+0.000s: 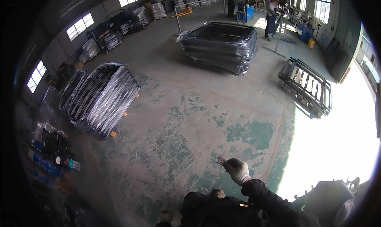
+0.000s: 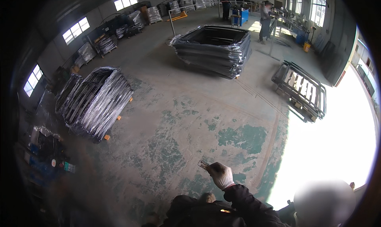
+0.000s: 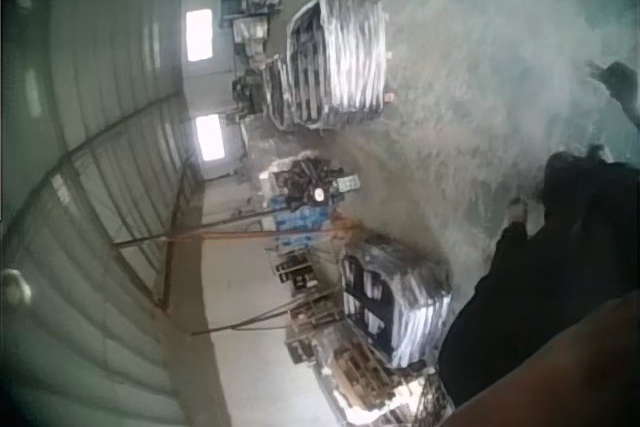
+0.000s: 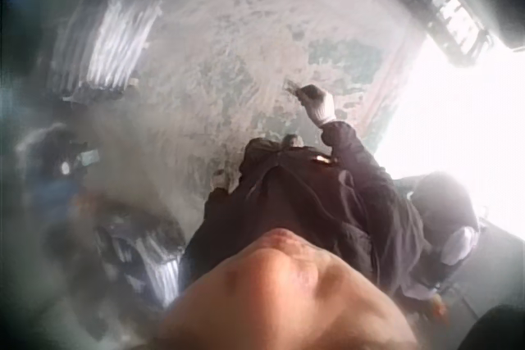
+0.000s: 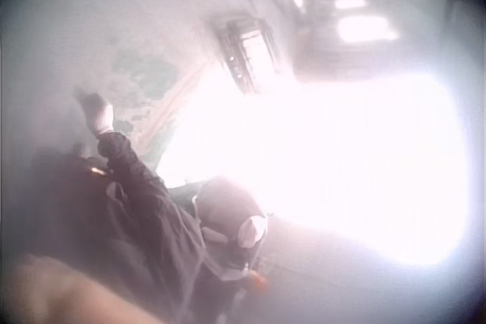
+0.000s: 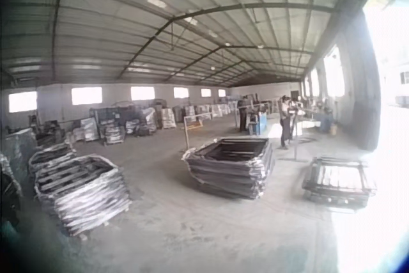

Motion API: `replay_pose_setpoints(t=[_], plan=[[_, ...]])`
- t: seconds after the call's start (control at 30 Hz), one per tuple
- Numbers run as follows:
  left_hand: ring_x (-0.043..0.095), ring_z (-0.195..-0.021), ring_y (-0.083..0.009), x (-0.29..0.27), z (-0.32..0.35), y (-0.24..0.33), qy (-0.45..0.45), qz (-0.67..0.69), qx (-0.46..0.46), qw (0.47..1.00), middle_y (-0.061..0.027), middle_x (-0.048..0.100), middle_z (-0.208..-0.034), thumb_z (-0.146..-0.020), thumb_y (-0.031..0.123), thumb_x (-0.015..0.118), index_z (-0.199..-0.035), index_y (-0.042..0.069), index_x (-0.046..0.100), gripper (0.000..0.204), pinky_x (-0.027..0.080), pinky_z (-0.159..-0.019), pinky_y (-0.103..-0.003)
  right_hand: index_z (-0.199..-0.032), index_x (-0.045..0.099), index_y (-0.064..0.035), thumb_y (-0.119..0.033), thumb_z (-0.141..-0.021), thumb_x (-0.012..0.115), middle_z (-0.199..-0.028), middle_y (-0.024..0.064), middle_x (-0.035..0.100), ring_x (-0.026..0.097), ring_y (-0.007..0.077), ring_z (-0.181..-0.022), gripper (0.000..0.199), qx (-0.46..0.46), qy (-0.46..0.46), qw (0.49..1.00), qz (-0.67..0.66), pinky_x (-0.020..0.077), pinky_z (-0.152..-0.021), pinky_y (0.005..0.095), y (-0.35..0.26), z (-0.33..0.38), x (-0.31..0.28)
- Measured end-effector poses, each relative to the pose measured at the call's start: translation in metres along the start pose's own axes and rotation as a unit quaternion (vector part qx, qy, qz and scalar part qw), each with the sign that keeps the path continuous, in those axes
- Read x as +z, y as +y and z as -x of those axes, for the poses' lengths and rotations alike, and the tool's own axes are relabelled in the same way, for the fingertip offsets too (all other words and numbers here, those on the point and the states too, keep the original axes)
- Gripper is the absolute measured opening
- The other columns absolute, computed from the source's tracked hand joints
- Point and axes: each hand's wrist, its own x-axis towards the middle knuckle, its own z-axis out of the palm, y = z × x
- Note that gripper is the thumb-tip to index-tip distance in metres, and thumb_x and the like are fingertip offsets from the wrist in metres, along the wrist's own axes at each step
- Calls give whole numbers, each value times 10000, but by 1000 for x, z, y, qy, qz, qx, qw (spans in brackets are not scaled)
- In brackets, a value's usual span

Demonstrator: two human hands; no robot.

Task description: The person wraps a pallet of metal rods with plastic film, writes on a label at a desk, and then uses a pallet jack to move the wrapped pallet. Finally, the person picks up several metal rods and places them into a cutting machine.

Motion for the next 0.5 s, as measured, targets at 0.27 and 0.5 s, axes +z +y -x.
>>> replay_pose_setpoints(t=[0.27,0.5], plan=[[808,-1162,-359,282,-135,-28,196,809,-278,479,-199,829,-1353,-1129,317,776,-1317,47,828,334,675,-966,-498,-1131,855,2,-371,-1140,779,-897,85,859,812,165,-794,380,-38,65,996,36,636,-733,354,-19,-282,24],[787,-1206,-362,635,-185,-8,145,876,-355,-292,-172,826,-1362,-1164,373,708,-1358,8,774,419,625,-1017,-493,-1048,851,72,-272,-1075,831,-806,103,816,764,178,-676,346,261,315,895,-179,599,-635,359,39,-395,40]])
